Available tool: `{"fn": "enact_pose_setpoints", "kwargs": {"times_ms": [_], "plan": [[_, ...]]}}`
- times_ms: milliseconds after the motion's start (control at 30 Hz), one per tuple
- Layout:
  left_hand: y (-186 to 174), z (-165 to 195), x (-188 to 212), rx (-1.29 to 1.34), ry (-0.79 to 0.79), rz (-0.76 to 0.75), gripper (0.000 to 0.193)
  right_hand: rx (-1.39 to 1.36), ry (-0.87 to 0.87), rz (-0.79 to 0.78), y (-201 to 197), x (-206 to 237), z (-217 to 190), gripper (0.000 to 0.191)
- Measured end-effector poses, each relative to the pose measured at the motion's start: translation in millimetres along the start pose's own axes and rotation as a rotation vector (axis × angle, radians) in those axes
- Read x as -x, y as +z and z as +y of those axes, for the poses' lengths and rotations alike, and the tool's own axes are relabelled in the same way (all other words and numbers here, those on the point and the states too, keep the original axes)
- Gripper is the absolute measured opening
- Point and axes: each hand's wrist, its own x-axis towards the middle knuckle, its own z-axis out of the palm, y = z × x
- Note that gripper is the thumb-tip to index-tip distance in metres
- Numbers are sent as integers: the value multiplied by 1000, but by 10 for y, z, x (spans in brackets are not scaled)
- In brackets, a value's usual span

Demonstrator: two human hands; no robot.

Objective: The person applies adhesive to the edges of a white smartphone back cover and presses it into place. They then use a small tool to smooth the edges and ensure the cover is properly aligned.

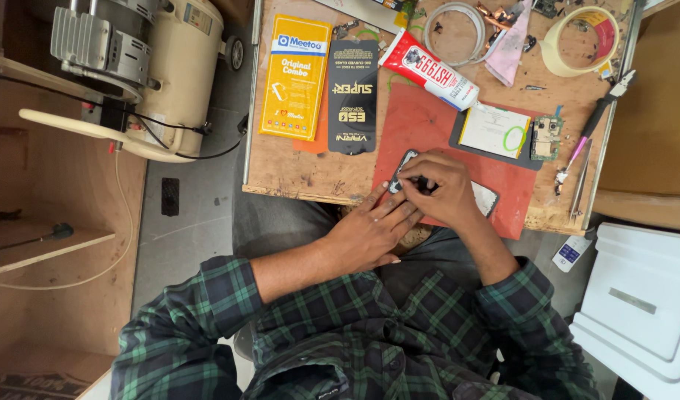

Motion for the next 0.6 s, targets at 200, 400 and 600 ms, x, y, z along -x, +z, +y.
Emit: {"fn": "enact_pose_setpoints", "kwargs": {"times_ms": [200, 400, 600], "plan": [[-15, -3, 6, -11, 7, 31, 104, -15, 50, 47, 18, 8, -10, 12], [-76, 4, 3, 5, -16, 19, 108, -19, 172, 122, 52, 17, -19, 13], [-102, 0, 1, -16, -4, 27, 107, -96, 257, 151, 43, 17, 13, 11]]}}
